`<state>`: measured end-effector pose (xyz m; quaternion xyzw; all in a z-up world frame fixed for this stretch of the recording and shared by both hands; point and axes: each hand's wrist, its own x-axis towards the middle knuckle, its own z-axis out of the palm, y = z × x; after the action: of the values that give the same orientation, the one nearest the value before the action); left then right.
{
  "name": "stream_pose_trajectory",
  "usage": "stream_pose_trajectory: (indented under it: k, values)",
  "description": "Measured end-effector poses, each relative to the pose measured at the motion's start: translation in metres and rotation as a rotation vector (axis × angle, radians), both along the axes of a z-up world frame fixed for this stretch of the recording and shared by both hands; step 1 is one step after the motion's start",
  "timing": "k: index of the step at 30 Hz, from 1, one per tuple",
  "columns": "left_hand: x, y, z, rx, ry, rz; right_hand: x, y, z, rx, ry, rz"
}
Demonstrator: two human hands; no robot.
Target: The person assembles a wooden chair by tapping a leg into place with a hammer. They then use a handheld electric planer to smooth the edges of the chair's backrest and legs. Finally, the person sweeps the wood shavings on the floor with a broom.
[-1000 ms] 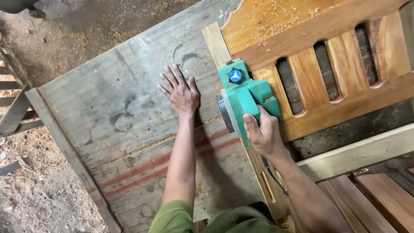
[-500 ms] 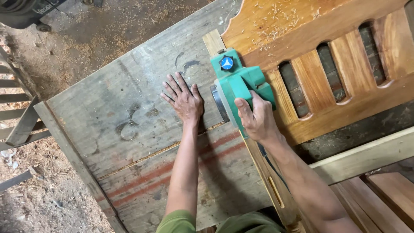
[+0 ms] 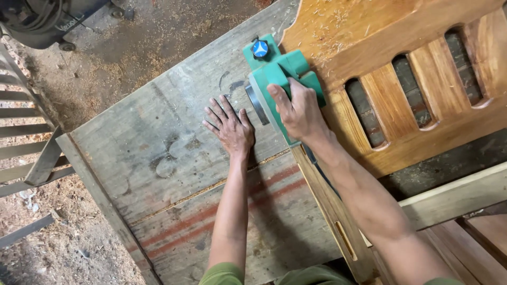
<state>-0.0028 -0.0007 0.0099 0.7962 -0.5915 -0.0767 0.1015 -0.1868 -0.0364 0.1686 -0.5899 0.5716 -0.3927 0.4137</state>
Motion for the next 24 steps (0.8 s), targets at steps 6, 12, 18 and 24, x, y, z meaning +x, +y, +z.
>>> stream_pose_trajectory:
  k: [6, 12, 18, 24]
  values:
    - [0.0, 0.004, 0.001, 0.018, -0.033, -0.005, 0.009, -0.033, -0.011, -0.015, 0.005, 0.011]
    - [-0.002, 0.001, -0.011, -0.064, -0.188, -0.013, 0.024, -0.078, -0.016, -0.062, -0.036, 0.063]
    - [-0.001, -0.006, -0.017, -0.105, -0.149, -0.014, 0.014, -0.083, 0.016, -0.178, -0.051, 0.029]
    - [0.001, 0.003, -0.015, -0.079, -0.214, -0.011, -0.084, 0.043, 0.107, -0.113, 0.011, 0.04]
